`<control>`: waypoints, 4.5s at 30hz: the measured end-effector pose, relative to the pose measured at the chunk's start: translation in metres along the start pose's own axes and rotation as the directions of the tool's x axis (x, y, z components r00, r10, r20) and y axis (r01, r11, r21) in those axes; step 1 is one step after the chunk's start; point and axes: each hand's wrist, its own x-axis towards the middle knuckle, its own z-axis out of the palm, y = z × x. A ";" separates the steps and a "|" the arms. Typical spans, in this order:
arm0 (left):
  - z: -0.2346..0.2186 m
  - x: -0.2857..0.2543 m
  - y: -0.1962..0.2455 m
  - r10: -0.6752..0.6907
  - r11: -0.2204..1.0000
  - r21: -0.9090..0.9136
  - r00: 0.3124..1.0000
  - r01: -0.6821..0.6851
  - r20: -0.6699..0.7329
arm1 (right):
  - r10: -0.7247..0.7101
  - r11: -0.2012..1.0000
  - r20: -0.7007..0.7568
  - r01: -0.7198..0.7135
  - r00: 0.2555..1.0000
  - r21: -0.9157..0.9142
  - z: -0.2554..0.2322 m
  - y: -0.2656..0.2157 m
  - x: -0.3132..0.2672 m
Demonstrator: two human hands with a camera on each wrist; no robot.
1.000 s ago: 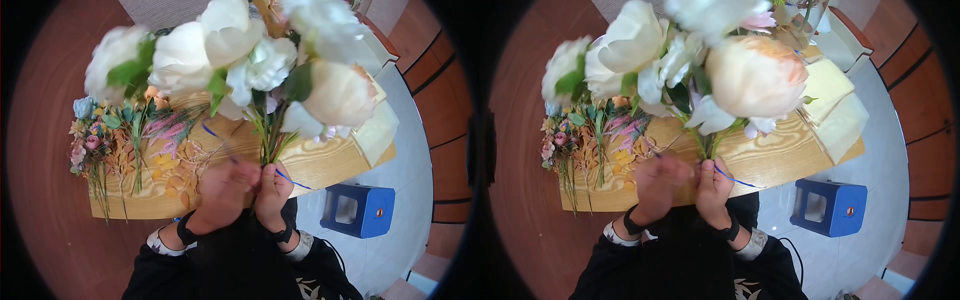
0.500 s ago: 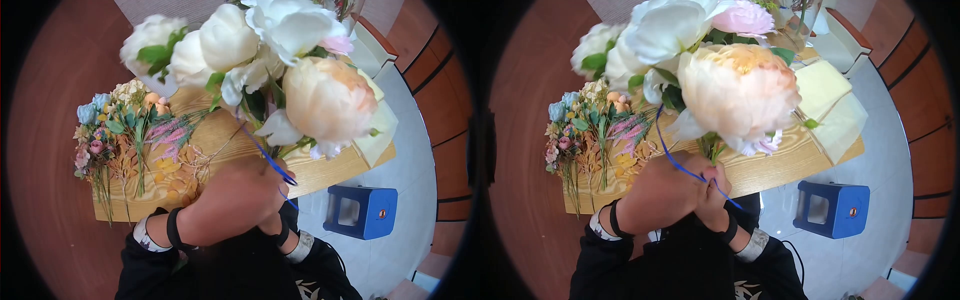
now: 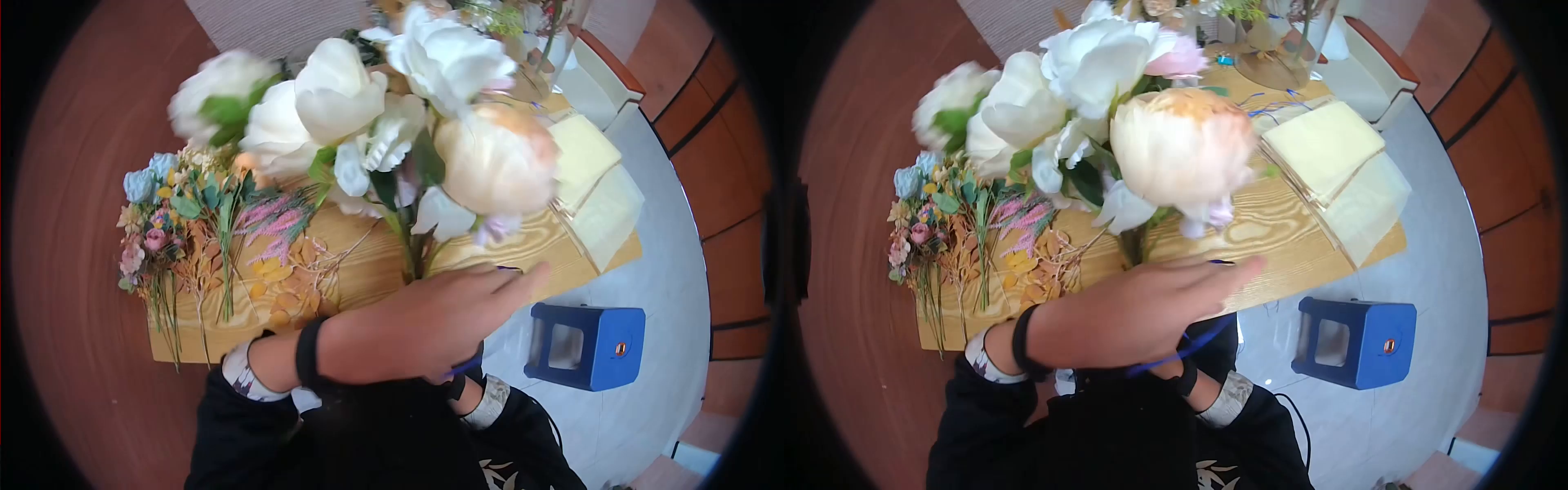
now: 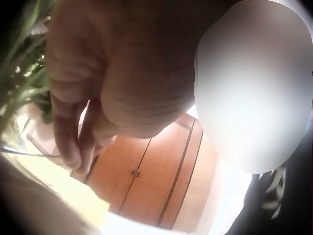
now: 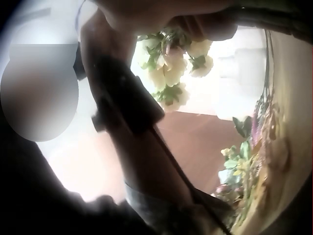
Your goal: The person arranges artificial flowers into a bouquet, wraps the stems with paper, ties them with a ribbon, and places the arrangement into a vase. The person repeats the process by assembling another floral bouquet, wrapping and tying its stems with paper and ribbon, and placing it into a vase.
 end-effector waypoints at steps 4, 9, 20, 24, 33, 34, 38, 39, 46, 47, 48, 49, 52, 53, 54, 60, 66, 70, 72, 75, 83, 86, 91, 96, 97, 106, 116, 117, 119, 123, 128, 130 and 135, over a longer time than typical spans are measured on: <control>-0.031 -0.039 0.000 -0.098 0.994 0.023 0.970 0.106 -0.221 | 0.175 0.974 0.009 -0.175 0.984 0.143 -0.004 -0.014 -0.007; -0.017 -0.078 -0.070 -0.696 0.613 -0.656 0.694 0.441 -0.183 | 0.339 0.905 0.169 -0.370 0.926 0.210 0.001 -0.032 -0.012; 0.013 -0.060 -0.089 -0.515 -0.019 -0.992 0.849 0.123 0.115 | 0.308 0.939 0.161 -0.327 0.938 0.110 0.004 -0.027 -0.010; 0.014 -0.078 -0.091 -0.660 -0.227 -0.973 0.739 -0.025 0.135 | 0.201 0.970 0.083 -0.210 0.976 0.121 0.002 -0.018 -0.005; 0.021 -0.071 -0.065 -0.706 0.404 -0.906 0.587 -0.125 -0.396 | -0.124 0.988 -0.139 0.110 0.982 -0.109 0.009 0.002 -0.005; 0.022 -0.071 -0.064 -0.689 0.443 -0.888 0.589 -0.119 -0.423 | -0.128 0.987 -0.138 0.113 0.982 -0.114 0.007 0.004 -0.003; 0.029 -0.073 -0.063 -0.701 0.477 -0.874 0.562 -0.087 -0.439 | -0.151 0.988 -0.185 0.141 0.971 -0.070 0.005 0.004 0.001; 0.030 -0.075 -0.066 -0.685 0.485 -0.869 0.577 -0.096 -0.446 | -0.101 0.994 -0.185 0.109 0.978 0.032 0.005 0.003 0.000; 0.021 -0.068 -0.057 -0.539 0.779 -0.612 0.645 0.137 -0.541 | -0.044 0.997 -0.216 0.056 0.975 0.047 -0.002 0.000 0.011; 0.017 -0.068 -0.055 -0.540 0.780 -0.611 0.644 0.139 -0.542 | -0.079 0.996 -0.223 0.087 0.972 0.026 -0.003 0.004 0.011; 0.012 -0.070 -0.053 -0.511 0.791 -0.582 0.727 0.189 -0.459 | -0.116 0.993 -0.231 0.120 0.966 0.003 -0.004 0.007 0.012; 0.008 -0.070 -0.053 -0.477 0.805 -0.546 0.800 0.233 -0.363 | -0.119 0.992 -0.234 0.123 0.965 0.005 -0.004 0.005 0.012; 0.002 -0.072 -0.061 -0.461 0.555 -0.832 0.833 0.000 -0.307 | -0.019 0.994 -0.207 0.041 0.978 0.101 -0.009 0.002 0.009; 0.003 -0.071 -0.063 -0.459 0.553 -0.833 0.836 0.005 -0.300 | -0.038 0.993 -0.181 0.058 0.983 0.106 -0.011 0.004 0.010; 0.005 -0.069 -0.066 -0.487 0.426 -0.904 0.833 -0.036 -0.263 | -0.057 0.991 -0.153 0.074 0.987 0.109 -0.012 0.005 0.011; -0.004 -0.065 -0.065 -0.610 0.213 -0.977 0.781 0.002 -0.132 | -0.078 0.995 -0.156 0.088 0.985 0.057 -0.007 0.001 0.009; -0.011 -0.053 -0.046 -0.720 0.490 -0.857 0.627 0.159 -0.295 | -0.053 0.993 -0.176 0.071 0.983 0.096 -0.018 -0.003 0.015; -0.018 -0.075 -0.055 -0.418 0.905 -0.325 0.435 0.274 -0.798 | -0.053 0.993 -0.191 0.073 0.980 0.098 -0.022 -0.005 0.012; -0.025 -0.095 -0.058 -0.397 0.914 -0.383 0.481 0.132 -0.781 | -0.066 0.993 -0.177 0.083 0.982 0.089 -0.022 -0.006 0.013; -0.027 -0.104 -0.057 -0.351 0.922 -0.385 0.512 0.042 -0.784 | -0.074 0.993 -0.153 0.088 0.985 0.082 -0.019 -0.005 0.013; -0.022 -0.102 -0.058 -0.399 0.891 -0.453 0.541 0.038 -0.740 | -0.093 0.991 -0.136 0.104 0.986 0.081 -0.019 -0.007 0.012; -0.021 -0.107 -0.064 -0.417 0.854 -0.521 0.600 0.000 -0.683 | -0.088 0.991 -0.149 0.102 0.985 0.089 -0.018 -0.009 0.013; -0.020 -0.096 -0.052 -0.641 0.759 -0.552 0.543 0.344 -0.543 | -0.088 0.993 -0.164 0.099 0.983 0.062 -0.013 -0.012 0.012; -0.022 -0.105 -0.059 -0.475 0.870 -0.292 0.518 0.397 -0.711 | -0.101 0.991 -0.158 0.113 0.982 0.074 -0.015 -0.014 0.012; -0.029 -0.111 -0.059 -0.416 0.896 -0.241 0.512 0.374 -0.752 | -0.101 0.990 -0.159 0.115 0.982 0.082 -0.015 -0.014 0.012; -0.031 -0.116 -0.064 -0.185 0.972 -0.073 0.542 0.222 -0.820 | -0.093 0.992 -0.155 0.104 0.983 0.067 -0.013 -0.012 0.013; -0.016 -0.137 -0.079 -0.365 0.907 -0.420 0.549 0.027 -0.752 | -0.103 0.990 -0.144 0.115 0.984 0.078 -0.012 -0.014 0.011; -0.017 -0.140 -0.082 -0.443 0.834 -0.551 0.609 0.011 -0.658 | -0.082 0.992 -0.149 0.095 0.985 0.083 -0.011 -0.015 0.010; -0.011 -0.125 -0.084 -0.614 0.729 -0.654 0.615 0.202 -0.495 | -0.060 0.993 -0.151 0.074 0.987 0.087 -0.012 -0.018 0.008; 0.026 -0.098 -0.078 -0.730 0.628 -0.674 0.596 0.389 -0.335 | -0.014 0.956 0.012 0.010 1.000 0.294 -0.008 -0.029 0.003; 0.015 -0.074 -0.051 -0.111 0.977 0.097 0.846 0.188 -0.522 | -0.035 0.969 0.030 0.026 0.999 0.245 -0.007 -0.031 0.000; 0.009 -0.068 -0.053 0.106 0.954 0.296 0.865 0.051 -0.491 | -0.078 0.980 -0.037 0.083 0.996 0.182 -0.004 -0.028 -0.001; 0.008 -0.066 -0.049 -0.090 0.985 -0.172 0.855 0.000 -0.510 | -0.020 0.966 0.047 0.007 0.999 0.258 -0.008 -0.022 -0.005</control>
